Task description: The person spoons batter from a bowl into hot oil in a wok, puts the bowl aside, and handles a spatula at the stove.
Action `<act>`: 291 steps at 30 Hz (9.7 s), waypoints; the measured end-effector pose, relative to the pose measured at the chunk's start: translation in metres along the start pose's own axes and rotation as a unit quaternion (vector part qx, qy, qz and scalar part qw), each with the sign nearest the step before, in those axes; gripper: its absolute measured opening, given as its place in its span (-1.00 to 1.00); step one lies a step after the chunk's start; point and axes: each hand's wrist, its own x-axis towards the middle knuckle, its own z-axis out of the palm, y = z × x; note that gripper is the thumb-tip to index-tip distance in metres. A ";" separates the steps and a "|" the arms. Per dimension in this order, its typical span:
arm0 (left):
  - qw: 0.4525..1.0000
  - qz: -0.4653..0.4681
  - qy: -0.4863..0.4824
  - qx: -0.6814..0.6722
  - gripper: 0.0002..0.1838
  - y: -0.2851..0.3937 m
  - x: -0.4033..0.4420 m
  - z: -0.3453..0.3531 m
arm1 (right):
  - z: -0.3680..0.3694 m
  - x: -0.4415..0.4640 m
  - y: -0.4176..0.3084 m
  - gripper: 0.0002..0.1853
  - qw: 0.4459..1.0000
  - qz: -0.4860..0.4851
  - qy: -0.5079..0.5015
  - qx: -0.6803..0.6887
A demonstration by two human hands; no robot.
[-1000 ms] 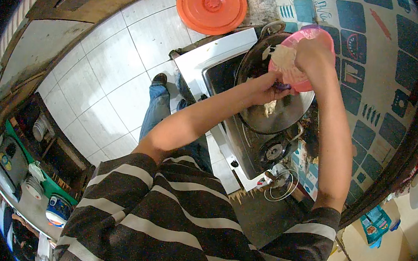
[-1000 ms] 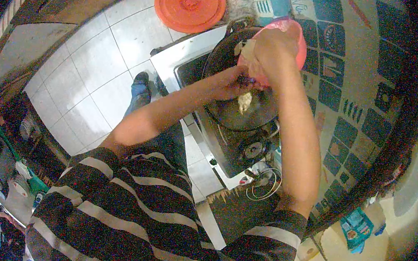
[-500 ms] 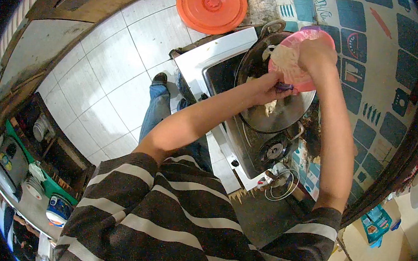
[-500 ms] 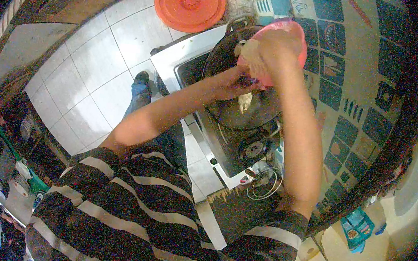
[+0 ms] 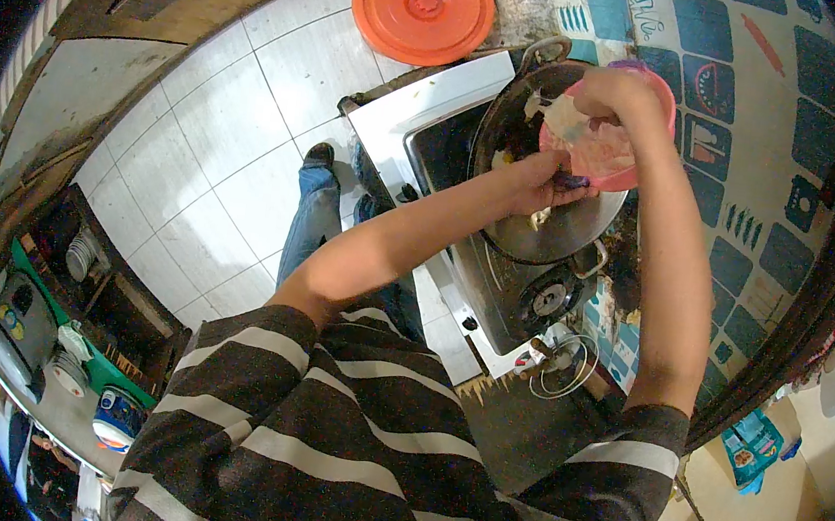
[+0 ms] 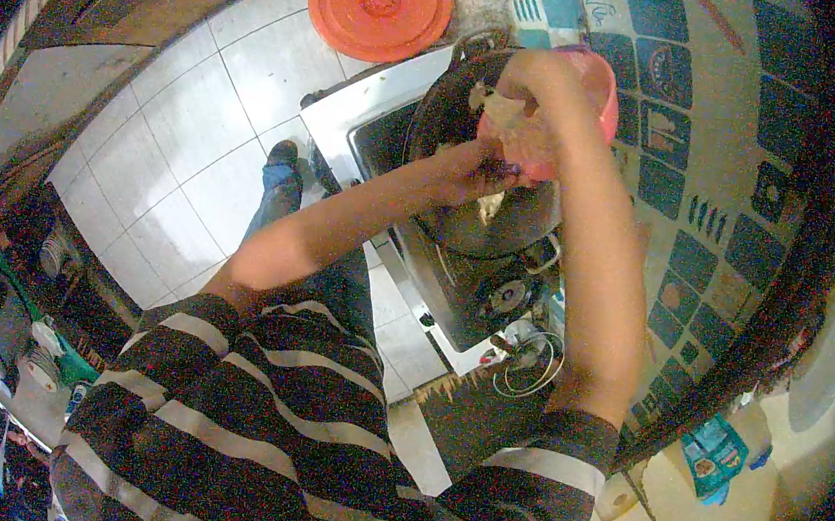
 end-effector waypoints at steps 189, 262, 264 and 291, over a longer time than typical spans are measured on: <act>0.993 0.015 0.014 0.114 -0.67 -0.019 -0.025 -0.011 | -0.010 -0.010 0.002 -0.75 0.996 -0.026 0.084 0.004; 0.988 0.009 0.010 0.156 -0.64 -0.008 -0.007 -0.024 | 0.055 -0.040 0.043 -0.67 0.933 -0.125 0.327 -0.086; 0.988 0.000 0.027 0.150 -0.65 -0.008 -0.009 -0.022 | 0.054 -0.043 0.041 -0.66 0.929 -0.127 0.344 -0.046; 0.990 0.001 0.020 0.136 -0.67 -0.013 -0.009 -0.030 | 0.060 -0.062 0.040 -0.67 0.922 -0.138 0.357 0.058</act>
